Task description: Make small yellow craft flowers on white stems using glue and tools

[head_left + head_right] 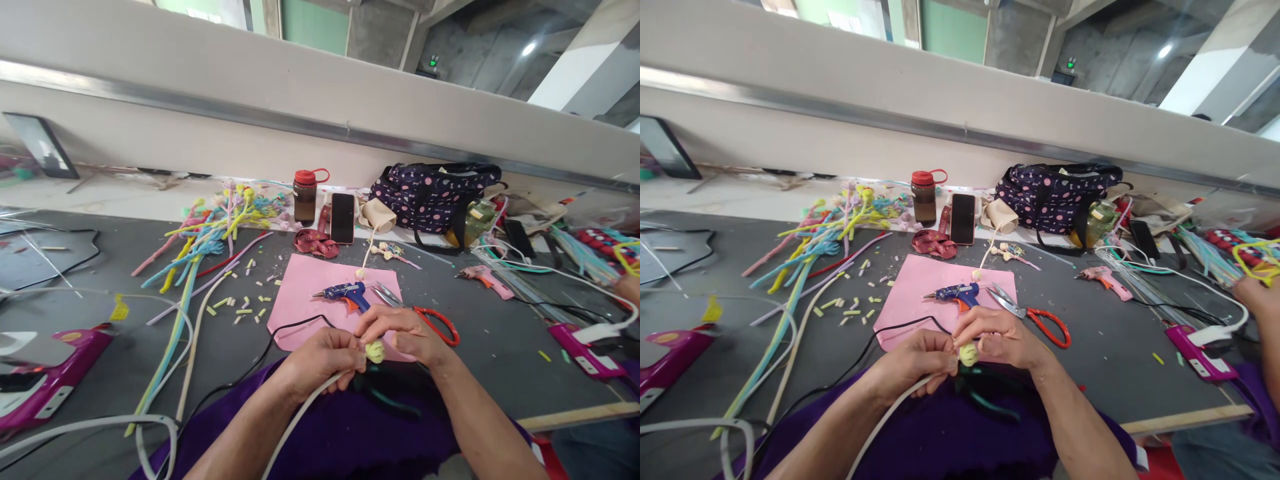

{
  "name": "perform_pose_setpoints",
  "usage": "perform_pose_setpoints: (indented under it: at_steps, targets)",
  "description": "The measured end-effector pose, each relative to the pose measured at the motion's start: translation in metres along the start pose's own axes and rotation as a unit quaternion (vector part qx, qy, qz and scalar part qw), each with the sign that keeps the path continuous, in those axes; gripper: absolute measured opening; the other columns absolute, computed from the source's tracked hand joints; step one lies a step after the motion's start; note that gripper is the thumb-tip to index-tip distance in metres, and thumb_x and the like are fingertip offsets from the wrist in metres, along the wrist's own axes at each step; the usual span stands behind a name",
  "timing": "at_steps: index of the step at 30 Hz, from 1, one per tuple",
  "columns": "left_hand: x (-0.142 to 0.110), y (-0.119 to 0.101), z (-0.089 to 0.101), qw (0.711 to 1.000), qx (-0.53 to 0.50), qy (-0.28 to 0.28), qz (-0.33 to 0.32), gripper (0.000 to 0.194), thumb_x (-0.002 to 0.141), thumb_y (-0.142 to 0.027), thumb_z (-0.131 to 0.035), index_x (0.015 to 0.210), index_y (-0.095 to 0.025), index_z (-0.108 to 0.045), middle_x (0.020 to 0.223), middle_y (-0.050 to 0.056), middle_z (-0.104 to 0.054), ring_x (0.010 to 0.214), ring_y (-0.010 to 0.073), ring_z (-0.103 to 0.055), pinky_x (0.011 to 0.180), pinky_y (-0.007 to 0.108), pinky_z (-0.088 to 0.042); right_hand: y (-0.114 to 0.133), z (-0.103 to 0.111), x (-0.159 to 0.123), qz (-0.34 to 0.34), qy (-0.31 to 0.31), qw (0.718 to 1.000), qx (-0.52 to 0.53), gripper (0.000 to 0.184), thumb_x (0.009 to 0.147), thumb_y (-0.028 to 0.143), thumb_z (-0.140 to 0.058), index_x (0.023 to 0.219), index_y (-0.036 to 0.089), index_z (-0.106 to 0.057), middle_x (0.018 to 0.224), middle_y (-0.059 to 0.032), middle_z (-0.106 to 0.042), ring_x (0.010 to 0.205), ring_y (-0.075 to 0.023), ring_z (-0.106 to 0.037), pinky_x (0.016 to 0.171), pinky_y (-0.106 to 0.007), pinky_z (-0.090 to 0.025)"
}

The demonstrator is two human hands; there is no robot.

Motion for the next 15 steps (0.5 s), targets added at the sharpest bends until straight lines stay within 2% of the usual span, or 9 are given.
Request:
perform_pose_setpoints:
  at_steps: [11,15]
  targets:
    - [-0.0006,-0.0016,0.0026,1.000,-0.010,-0.015,-0.005,0.011,0.066,-0.023,-0.060,0.061,-0.014,-0.057,0.038,-0.005,-0.049,0.028,0.0042,-0.033,0.031,0.017,-0.021,-0.0027,0.0012,-0.0001,-0.009,-0.008,1.000,-0.010,0.044,0.087,0.053,-0.045,0.095,0.017,-0.069,0.100,-0.0098,-0.063,0.093,-0.0221,-0.058,0.085,-0.037,-0.043]
    - [-0.0008,-0.0020,0.0026,0.999,-0.030,-0.017,-0.016,0.012,0.067,-0.025,-0.060,0.062,-0.014,-0.058,0.038,-0.005,-0.049,0.028,0.0038,-0.032,0.032,0.017,-0.021,-0.0079,0.0065,-0.0011,-0.023,-0.046,0.999,0.001,0.049,0.084,0.057,-0.047,0.104,0.017,-0.066,0.102,-0.0105,-0.063,0.090,-0.0227,-0.057,0.082,-0.037,-0.044]
Point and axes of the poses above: each hand's wrist, its own x-axis towards the middle knuckle, its own z-axis out of the back of the hand, y = z × x, the point moved 8 cm from there along x, towards the middle knuckle
